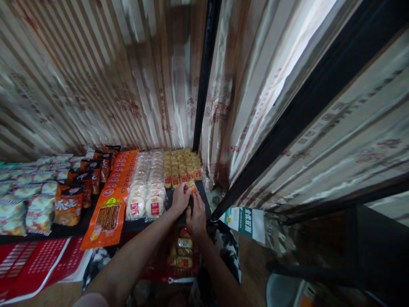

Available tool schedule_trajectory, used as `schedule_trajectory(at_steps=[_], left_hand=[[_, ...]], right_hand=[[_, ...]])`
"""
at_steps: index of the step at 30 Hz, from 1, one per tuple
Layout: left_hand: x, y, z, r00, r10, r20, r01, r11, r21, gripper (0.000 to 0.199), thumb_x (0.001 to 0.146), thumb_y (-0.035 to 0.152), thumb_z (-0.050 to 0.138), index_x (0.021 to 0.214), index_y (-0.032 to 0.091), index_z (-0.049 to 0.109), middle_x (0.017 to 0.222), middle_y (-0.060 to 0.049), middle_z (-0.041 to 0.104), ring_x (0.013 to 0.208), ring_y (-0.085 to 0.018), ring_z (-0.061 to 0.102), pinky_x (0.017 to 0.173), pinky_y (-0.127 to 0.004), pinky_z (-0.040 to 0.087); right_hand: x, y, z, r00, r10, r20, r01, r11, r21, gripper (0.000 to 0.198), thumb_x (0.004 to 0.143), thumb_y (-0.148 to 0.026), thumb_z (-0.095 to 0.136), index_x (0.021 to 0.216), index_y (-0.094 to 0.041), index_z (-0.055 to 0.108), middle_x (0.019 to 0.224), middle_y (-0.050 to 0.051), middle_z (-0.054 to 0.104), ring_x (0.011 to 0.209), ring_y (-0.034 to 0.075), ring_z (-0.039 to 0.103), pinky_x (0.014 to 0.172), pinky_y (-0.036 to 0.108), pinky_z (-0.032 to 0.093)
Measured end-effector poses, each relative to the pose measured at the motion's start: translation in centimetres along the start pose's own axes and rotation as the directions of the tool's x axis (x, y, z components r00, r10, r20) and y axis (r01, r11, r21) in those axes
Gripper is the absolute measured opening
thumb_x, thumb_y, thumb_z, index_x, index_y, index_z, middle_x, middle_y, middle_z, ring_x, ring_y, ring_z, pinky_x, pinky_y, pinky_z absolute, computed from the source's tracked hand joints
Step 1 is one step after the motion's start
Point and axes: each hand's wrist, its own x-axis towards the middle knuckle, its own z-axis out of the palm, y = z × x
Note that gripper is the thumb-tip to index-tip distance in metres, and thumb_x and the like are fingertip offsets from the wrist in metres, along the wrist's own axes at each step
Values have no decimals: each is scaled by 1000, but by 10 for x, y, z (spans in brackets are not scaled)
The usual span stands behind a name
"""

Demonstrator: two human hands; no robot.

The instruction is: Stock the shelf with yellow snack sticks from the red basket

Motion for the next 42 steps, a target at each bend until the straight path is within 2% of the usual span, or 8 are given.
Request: schedule_trajectory(at_steps=[3,9,15,23,32,37,42], left_hand=[[10,6,5,999,47,1,-47,999,-18,22,78,22,49,98,19,56,83,-1,59,74,-13,54,74,-26,43],[25,21,11,989,147,19,-148,981,129,27,78,17,47,104,18,56,97,-5,55,89,-15,52,84,-27,42],[36,31,15,986,152,74,-167,944,286,29,80,16,45,106,17,56,97,-6,52,90,-17,52,82,-27,43],[46,37,17,988,139,67,-151,955,255,37,78,14,48,115,17,53,116,-10,51,99,-20,53,88,-30,41],[58,31,22,991,122,54,-130,973,193,37,76,16,53,113,18,55,114,-10,55,99,-21,53,90,-33,40],[58,33,21,993,106,48,-114,964,238,39,77,15,50,116,16,50,111,-12,57,98,-22,55,88,-34,41],[45,35,18,991,130,38,-135,970,200,38,79,16,46,116,15,46,96,-9,61,84,-19,58,79,-32,44]], right_hand=[[7,5,2,1000,0,-2,0,999,-41,55,79,-14,33,133,-6,31,137,18,34,129,25,25,100,48,32],[21,12,5,999,46,17,-44,995,-88,57,76,-13,35,131,-1,34,138,20,31,129,26,25,101,45,31],[33,12,3,994,106,33,-102,989,-107,58,76,-12,35,133,-3,32,140,17,30,130,25,25,102,43,31],[36,17,8,996,94,-8,-95,992,-83,61,73,-12,37,134,-7,32,139,14,34,129,25,27,103,43,31],[35,14,7,999,52,-13,-54,988,-142,57,75,-12,37,131,-4,36,138,17,35,129,26,28,101,44,32],[35,13,9,997,75,11,-71,977,-203,57,74,-12,38,131,-1,36,137,19,36,130,27,27,100,44,32],[36,13,9,997,70,17,-65,974,-216,61,74,-16,40,133,-1,31,138,19,34,129,28,28,98,44,33]])
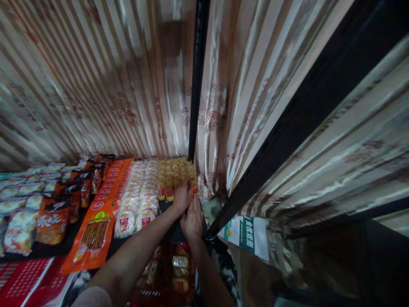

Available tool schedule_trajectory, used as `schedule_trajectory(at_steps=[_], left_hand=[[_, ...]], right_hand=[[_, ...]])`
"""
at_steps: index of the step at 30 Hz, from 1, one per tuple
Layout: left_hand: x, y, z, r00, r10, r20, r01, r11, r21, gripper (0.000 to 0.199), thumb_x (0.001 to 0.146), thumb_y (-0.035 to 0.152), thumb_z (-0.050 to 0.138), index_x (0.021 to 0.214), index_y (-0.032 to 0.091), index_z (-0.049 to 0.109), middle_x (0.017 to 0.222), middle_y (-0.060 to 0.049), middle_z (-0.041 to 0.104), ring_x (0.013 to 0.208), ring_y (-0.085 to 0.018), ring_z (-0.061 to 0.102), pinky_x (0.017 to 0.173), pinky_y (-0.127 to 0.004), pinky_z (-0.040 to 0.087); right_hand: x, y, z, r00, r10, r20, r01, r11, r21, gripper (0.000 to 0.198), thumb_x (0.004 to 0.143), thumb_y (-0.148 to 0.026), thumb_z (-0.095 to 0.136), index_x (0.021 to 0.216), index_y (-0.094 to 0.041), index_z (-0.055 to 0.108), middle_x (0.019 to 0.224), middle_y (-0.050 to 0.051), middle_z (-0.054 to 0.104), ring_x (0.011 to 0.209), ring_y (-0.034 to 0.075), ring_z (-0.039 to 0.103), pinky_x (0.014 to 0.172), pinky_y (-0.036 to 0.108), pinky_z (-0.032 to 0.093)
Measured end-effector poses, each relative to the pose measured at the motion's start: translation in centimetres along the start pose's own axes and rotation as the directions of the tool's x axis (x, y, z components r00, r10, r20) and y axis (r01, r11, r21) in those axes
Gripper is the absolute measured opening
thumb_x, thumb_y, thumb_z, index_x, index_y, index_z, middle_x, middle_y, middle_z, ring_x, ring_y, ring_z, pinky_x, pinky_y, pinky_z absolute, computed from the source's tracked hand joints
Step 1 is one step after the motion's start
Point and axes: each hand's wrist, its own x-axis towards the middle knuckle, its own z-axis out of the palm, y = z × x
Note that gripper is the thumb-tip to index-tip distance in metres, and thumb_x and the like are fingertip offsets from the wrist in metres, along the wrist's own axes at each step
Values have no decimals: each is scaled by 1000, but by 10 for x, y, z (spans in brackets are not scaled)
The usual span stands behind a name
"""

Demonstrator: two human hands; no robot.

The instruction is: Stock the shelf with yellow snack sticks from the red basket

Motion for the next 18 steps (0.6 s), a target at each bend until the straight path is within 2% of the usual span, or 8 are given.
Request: schedule_trajectory(at_steps=[4,8,13,18], left_hand=[[-17,-3,3,998,55,-33,-56,998,-26,24,82,17,41,102,16,54,93,-7,60,86,-17,56,81,-31,44],[-26,-7,6,994,108,-14,-108,993,-48,29,83,18,39,108,16,54,103,-9,58,96,-17,54,88,-32,43],[-27,-12,5,991,130,25,-128,990,-66,34,82,13,38,111,16,56,108,-9,56,100,-16,53,92,-31,43],[-39,-14,0,992,125,5,-124,989,-78,37,80,10,37,112,15,56,110,-9,55,101,-16,52,93,-30,42]], right_hand=[[1,1,0,1000,-19,-18,19,1000,7,63,75,-20,43,135,-6,30,139,17,32,128,26,29,98,41,33],[2,2,1,1000,-13,14,14,1000,-24,58,76,-19,40,132,-8,35,138,16,36,128,25,29,99,40,33],[1,5,1,999,-37,20,37,999,-4,60,73,-18,44,131,-5,38,137,18,37,129,27,27,101,41,31],[0,5,0,1000,1,-16,1,997,73,51,80,-17,37,130,-7,39,137,16,36,130,24,26,103,42,29]])
